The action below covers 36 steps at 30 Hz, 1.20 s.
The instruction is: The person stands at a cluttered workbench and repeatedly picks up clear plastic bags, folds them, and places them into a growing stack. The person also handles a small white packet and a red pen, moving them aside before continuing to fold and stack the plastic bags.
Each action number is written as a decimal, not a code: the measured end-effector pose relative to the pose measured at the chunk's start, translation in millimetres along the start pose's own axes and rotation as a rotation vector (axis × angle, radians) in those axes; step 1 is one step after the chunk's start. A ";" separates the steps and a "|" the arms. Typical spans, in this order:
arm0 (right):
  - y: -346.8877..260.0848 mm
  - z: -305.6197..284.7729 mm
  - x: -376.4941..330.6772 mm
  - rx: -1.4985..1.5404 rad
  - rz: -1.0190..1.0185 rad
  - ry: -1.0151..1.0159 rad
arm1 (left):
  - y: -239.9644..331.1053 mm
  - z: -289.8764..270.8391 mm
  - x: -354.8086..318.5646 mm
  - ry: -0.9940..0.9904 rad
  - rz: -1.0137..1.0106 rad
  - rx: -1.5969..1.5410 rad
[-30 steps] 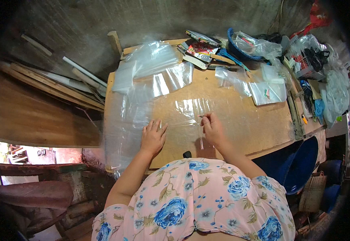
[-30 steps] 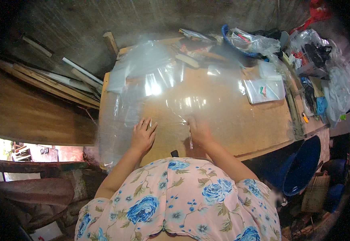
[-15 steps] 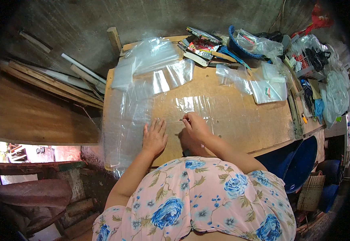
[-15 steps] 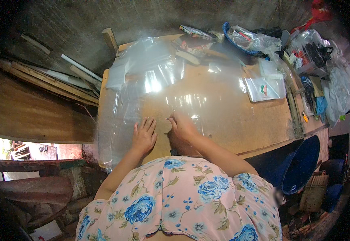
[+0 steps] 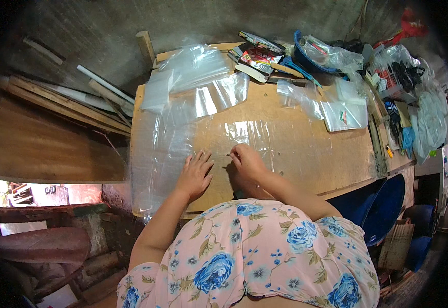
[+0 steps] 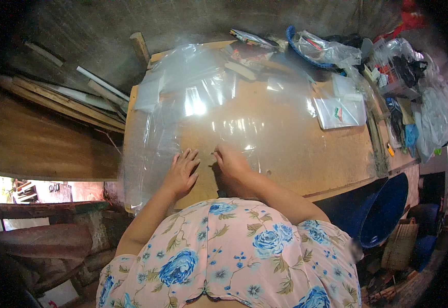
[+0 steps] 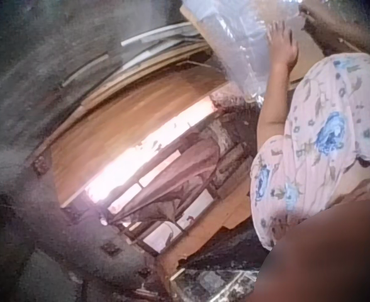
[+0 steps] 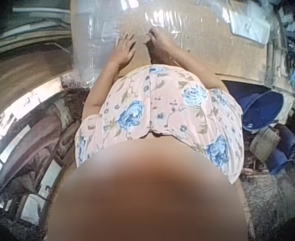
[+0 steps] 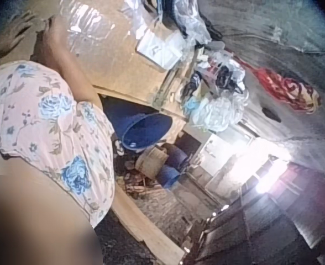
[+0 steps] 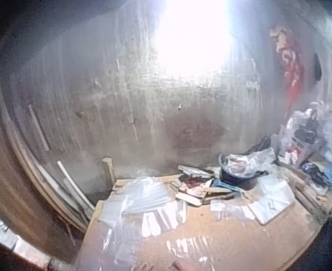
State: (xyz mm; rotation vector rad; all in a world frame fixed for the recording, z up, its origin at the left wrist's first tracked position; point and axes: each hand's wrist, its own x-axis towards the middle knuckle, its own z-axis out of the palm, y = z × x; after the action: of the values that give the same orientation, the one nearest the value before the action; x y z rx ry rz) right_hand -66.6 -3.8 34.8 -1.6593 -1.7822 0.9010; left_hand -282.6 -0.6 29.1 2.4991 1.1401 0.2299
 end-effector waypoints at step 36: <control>12.1 47.2 24.5 -0.223 -0.277 0.035 | -9.5 -7.5 5.4 -0.040 0.071 0.058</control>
State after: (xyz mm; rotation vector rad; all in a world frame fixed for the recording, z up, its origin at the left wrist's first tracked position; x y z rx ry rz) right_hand -97.6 15.6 -5.7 -1.4945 -2.0853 0.5646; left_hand -287.8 11.3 32.1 2.5864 1.0575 0.1677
